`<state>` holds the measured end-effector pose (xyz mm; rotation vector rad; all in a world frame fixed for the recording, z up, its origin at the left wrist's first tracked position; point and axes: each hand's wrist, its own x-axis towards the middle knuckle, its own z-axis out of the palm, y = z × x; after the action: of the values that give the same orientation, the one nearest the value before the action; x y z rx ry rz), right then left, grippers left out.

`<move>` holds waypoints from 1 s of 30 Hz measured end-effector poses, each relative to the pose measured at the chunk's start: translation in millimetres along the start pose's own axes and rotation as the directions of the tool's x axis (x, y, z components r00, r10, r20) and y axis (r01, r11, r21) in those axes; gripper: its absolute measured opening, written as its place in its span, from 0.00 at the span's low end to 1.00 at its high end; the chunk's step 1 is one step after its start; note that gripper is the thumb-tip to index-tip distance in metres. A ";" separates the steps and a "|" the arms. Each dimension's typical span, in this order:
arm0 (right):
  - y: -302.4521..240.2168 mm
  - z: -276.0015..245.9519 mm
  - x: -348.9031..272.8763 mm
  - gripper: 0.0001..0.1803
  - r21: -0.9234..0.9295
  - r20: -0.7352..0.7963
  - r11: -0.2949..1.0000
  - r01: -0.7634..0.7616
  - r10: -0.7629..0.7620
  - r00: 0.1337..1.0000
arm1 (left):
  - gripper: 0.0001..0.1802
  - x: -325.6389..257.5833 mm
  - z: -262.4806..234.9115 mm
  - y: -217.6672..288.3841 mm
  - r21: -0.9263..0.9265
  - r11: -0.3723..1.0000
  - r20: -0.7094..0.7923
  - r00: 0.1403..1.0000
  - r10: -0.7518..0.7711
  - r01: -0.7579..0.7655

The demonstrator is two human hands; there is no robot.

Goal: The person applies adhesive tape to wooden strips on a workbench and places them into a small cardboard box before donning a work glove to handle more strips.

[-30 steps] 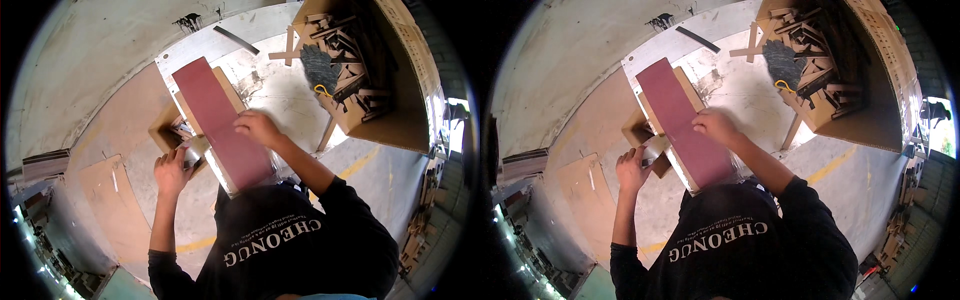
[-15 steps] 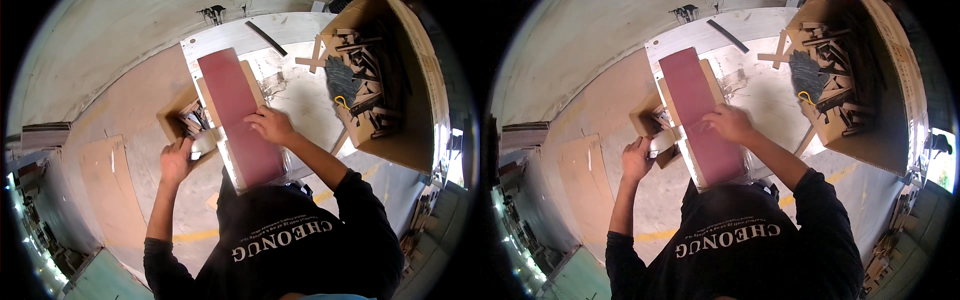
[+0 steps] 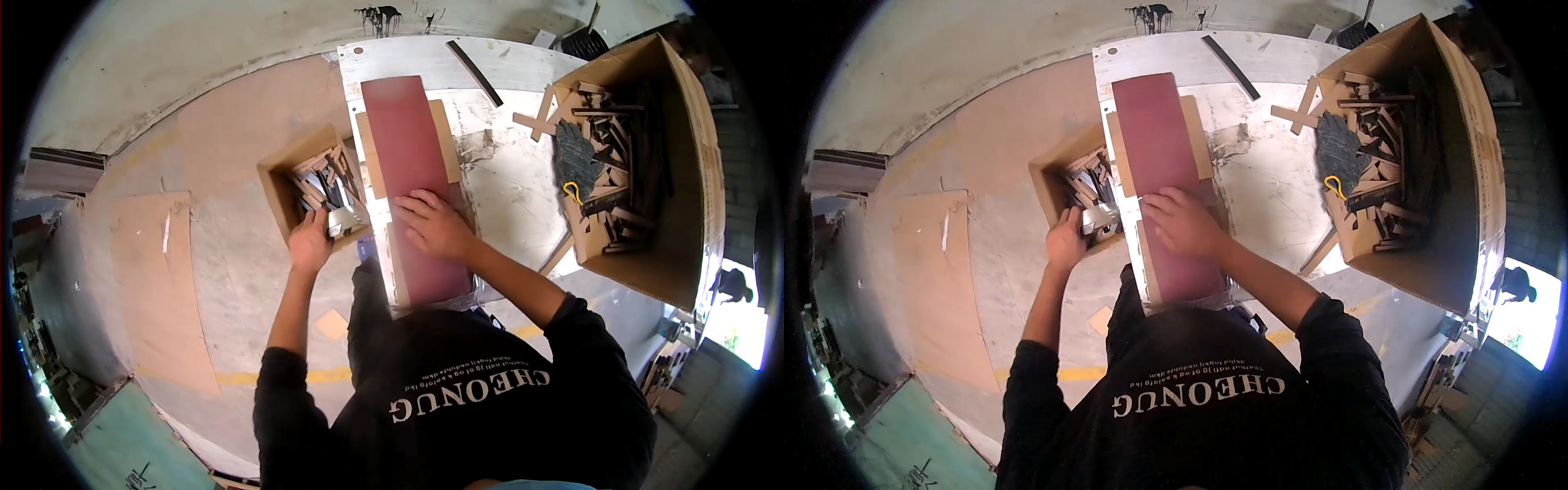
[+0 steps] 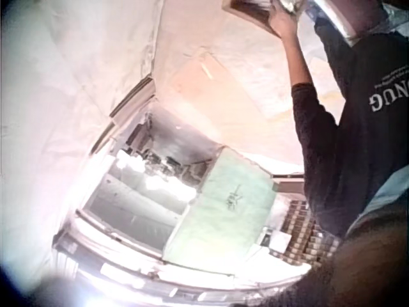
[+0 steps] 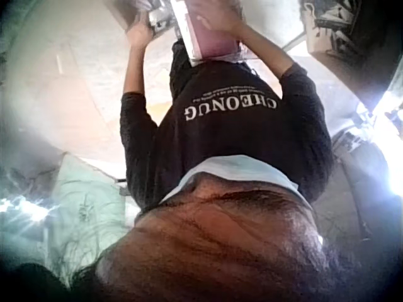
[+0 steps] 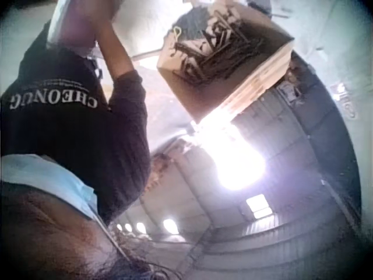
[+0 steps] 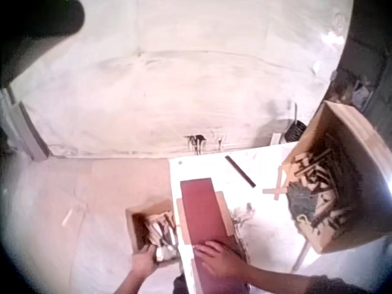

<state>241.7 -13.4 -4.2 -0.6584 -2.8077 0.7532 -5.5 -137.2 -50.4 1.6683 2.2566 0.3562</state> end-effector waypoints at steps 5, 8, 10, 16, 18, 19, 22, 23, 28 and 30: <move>-28.5 9.5 -9.8 0.40 -0.142 0.059 0.988 -0.053 0.062 0.996 | 0.20 6.1 40.4 4.2 -0.099 0.993 -0.197 0.977 -0.081 0.063; -14.2 2.8 -17.8 0.41 -0.026 0.087 0.999 -0.042 0.044 0.995 | 0.17 7.6 42.1 5.0 -0.135 0.989 -0.249 0.964 -0.095 0.063; 6.3 -6.7 -34.4 0.40 -0.066 0.065 0.995 -0.070 0.074 0.995 | 0.17 5.1 43.8 1.8 -0.144 0.987 -0.236 0.967 -0.100 0.067; 50.2 -50.7 -70.4 0.35 -0.299 0.089 0.942 -0.155 0.190 0.978 | 0.18 2.4 44.7 8.5 -0.143 0.983 -0.193 0.971 -0.141 0.115; 56.8 -51.2 -76.2 0.33 -0.265 0.058 0.951 -0.157 0.178 0.982 | 0.20 5.0 46.5 13.9 -0.195 0.976 -0.204 0.969 -0.139 0.099; 55.5 -50.0 -70.4 0.32 -0.238 0.043 0.961 -0.141 0.156 0.987 | 0.20 4.1 44.3 11.4 -0.211 0.972 -0.216 0.965 -0.150 0.104; 43.5 -49.5 -51.8 0.30 -0.065 0.001 0.962 -0.264 0.265 0.964 | 0.21 2.7 45.0 6.8 -0.271 0.959 -0.282 0.946 -0.162 0.084; 34.1 -41.3 -43.7 0.29 0.071 0.023 0.967 -0.243 0.242 0.970 | 0.21 1.3 47.4 2.2 -0.272 0.957 -0.275 0.944 -0.181 0.105; -23.3 18.0 8.5 0.33 0.243 0.058 0.970 0.028 -0.043 0.997 | 0.18 -0.3 43.6 5.4 -0.123 0.974 -0.190 0.958 -0.214 0.192; -50.1 21.3 13.2 0.38 0.011 0.109 1.000 0.004 -0.005 0.994 | 0.16 -2.5 43.7 10.1 -0.115 0.969 -0.214 0.947 -0.240 0.219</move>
<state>205.7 -55.6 3.4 -0.6276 -2.9001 0.8267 21.1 -136.0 -86.6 1.3601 2.5257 0.6071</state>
